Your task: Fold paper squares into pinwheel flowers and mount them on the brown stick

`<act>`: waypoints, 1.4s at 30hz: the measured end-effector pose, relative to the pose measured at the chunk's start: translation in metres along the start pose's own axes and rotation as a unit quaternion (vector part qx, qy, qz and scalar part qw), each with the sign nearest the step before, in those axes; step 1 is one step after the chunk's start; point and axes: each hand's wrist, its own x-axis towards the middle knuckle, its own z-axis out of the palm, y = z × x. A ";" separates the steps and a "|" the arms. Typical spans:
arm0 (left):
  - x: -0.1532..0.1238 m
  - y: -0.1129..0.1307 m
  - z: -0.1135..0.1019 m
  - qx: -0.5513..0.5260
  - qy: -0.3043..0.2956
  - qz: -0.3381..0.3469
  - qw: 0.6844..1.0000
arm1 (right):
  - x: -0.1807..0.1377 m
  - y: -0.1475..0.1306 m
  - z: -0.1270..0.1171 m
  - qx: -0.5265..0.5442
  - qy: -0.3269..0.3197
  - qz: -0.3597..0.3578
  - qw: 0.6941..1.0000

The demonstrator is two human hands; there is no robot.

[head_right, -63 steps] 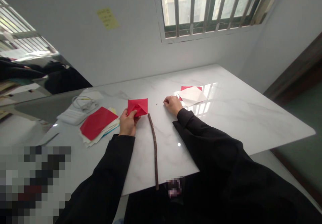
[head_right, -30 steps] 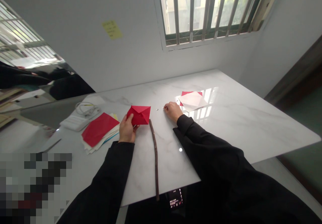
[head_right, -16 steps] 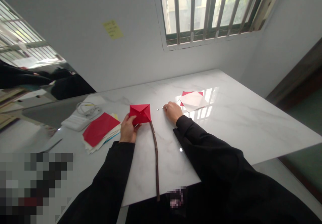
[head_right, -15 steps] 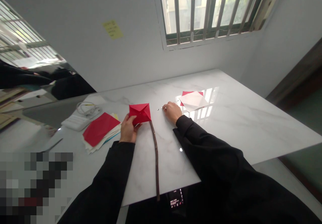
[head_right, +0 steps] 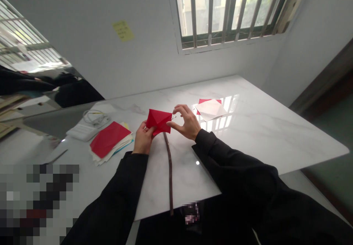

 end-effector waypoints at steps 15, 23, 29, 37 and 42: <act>-0.017 0.009 0.009 0.098 0.012 0.111 0.989 | -0.007 -0.016 0.010 -0.077 -0.028 -0.055 0.995; -0.017 0.010 0.013 0.072 0.031 0.142 0.987 | -0.009 -0.003 0.018 -0.124 -0.089 -0.013 0.988; -0.008 0.002 0.008 0.002 -0.025 0.048 0.999 | -0.009 0.020 0.014 -0.086 -0.120 0.117 0.982; -0.006 0.000 0.005 0.017 -0.040 0.059 0.997 | -0.008 0.025 0.018 0.014 -0.113 0.075 0.991; -0.003 -0.002 0.005 0.014 -0.018 0.043 0.999 | -0.006 0.018 0.016 0.055 -0.070 0.133 0.987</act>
